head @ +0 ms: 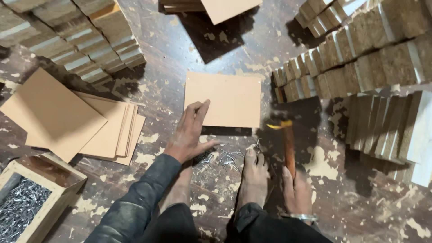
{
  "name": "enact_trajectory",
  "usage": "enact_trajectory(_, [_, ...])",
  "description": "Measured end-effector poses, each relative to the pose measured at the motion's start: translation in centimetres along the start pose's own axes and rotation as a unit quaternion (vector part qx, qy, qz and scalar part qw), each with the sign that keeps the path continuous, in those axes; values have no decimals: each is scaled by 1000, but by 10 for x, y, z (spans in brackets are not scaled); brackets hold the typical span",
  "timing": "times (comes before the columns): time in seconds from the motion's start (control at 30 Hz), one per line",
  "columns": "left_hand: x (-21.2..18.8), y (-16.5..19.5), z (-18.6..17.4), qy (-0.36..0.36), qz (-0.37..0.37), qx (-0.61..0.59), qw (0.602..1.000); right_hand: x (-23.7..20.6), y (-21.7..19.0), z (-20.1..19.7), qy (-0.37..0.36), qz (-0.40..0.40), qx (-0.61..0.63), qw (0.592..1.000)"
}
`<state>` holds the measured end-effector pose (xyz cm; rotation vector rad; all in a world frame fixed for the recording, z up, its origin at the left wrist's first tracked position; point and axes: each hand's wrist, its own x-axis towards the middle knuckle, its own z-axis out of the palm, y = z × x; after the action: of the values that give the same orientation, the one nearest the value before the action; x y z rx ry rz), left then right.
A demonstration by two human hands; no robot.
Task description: The person places a flat wooden panel on the workbench, takes nails from a wooden nail box, and hammers nails along the panel edge with a claw hammer, repositioning the panel between nails. At the end the person picks up an open wooden box frame and aligns the panel against it.
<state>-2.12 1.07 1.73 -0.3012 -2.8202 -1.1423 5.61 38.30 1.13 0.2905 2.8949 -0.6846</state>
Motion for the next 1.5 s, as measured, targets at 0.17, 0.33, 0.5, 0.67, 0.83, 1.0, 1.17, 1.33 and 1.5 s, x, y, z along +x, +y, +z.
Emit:
enact_trajectory(0.17, [-3,-10,-1,133,-106,-168,971,0,21,17,-99,116,67,986])
enact_trajectory(0.33, [-4,-34,3,170,-227,-213,935,23,-12,0,190,-211,-141,948])
enact_trajectory(0.5, [3,-34,12,59,-307,-155,937,94,-85,8,-90,-56,129,986])
enact_trajectory(0.67, [3,-28,-2,93,-259,-298,914,122,-132,25,-142,-144,281,938])
enact_trajectory(0.83, [-3,-38,-20,147,-203,-348,903,105,-138,21,-93,-148,541,822])
enact_trajectory(1.0, [-9,-54,-22,143,-160,-385,898,105,-132,31,-110,-76,732,668])
enact_trajectory(1.17, [-23,-57,-12,162,-151,-423,879,103,-126,37,-140,-103,724,668])
enact_trajectory(1.33, [-33,-61,-11,120,-169,-280,937,106,-127,39,-135,-93,580,798])
enact_trajectory(1.5, [-39,-54,-7,91,-162,-224,957,100,-123,45,-94,-219,397,887])
